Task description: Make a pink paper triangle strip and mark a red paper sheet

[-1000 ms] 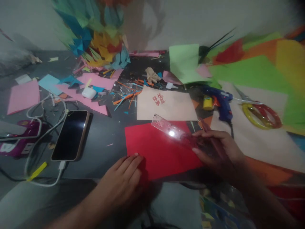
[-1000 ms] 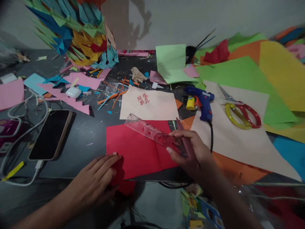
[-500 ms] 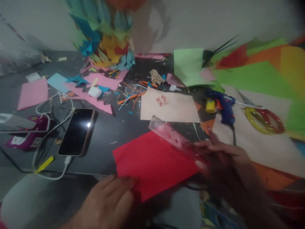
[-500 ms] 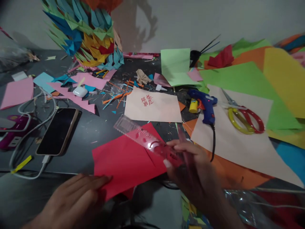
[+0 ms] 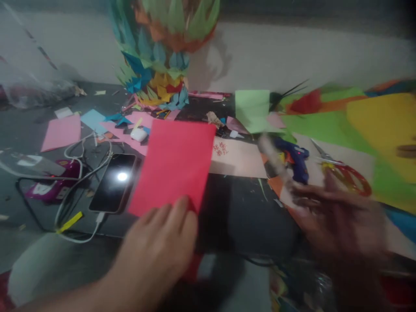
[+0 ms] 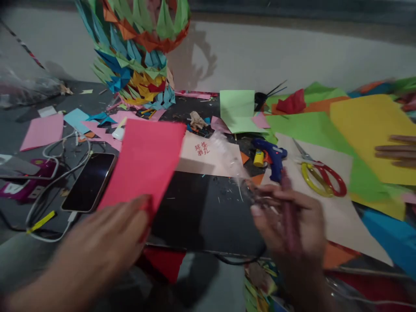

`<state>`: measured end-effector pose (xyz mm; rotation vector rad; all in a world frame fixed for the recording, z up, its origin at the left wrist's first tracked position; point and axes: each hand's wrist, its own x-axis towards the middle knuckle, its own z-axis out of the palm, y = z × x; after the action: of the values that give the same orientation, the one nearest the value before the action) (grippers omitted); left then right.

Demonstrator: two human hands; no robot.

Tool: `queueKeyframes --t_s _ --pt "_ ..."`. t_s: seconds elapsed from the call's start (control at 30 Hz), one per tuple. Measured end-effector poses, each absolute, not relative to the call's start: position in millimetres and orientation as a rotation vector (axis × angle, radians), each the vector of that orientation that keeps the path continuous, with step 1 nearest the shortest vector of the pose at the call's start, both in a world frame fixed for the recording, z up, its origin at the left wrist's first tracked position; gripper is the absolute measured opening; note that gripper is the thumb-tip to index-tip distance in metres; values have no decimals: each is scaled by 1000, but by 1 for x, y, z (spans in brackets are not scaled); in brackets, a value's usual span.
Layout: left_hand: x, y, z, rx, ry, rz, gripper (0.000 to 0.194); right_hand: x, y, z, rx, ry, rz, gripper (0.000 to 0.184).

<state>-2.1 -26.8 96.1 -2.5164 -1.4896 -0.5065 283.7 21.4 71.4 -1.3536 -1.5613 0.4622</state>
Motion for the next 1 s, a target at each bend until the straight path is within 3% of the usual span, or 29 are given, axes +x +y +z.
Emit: queueKeyframes --t_s 0.07,0.17,0.33,0.5,0.67,1.0 --pt "37 -20 80 -2547 -1519 -287 16 276 23 60 -1362 -1706 474 28" --pt "69 -15 51 -2589 -1674 -225 12 275 29 47 -1336 -2029 436 28" --pt "84 -18 37 -2535 -1871 -359 8 283 43 37 -1308 -2241 454 27" --pt "87 -23 44 -2561 -1885 -519 25 282 53 28 -1157 -2416 522 26" --pt "73 -25 41 -2615 -1686 -715 8 283 56 21 -1038 -2464 476 27" --pt "54 -14 18 -2541 -1658 -830 8 290 60 13 -1019 -2505 509 34"
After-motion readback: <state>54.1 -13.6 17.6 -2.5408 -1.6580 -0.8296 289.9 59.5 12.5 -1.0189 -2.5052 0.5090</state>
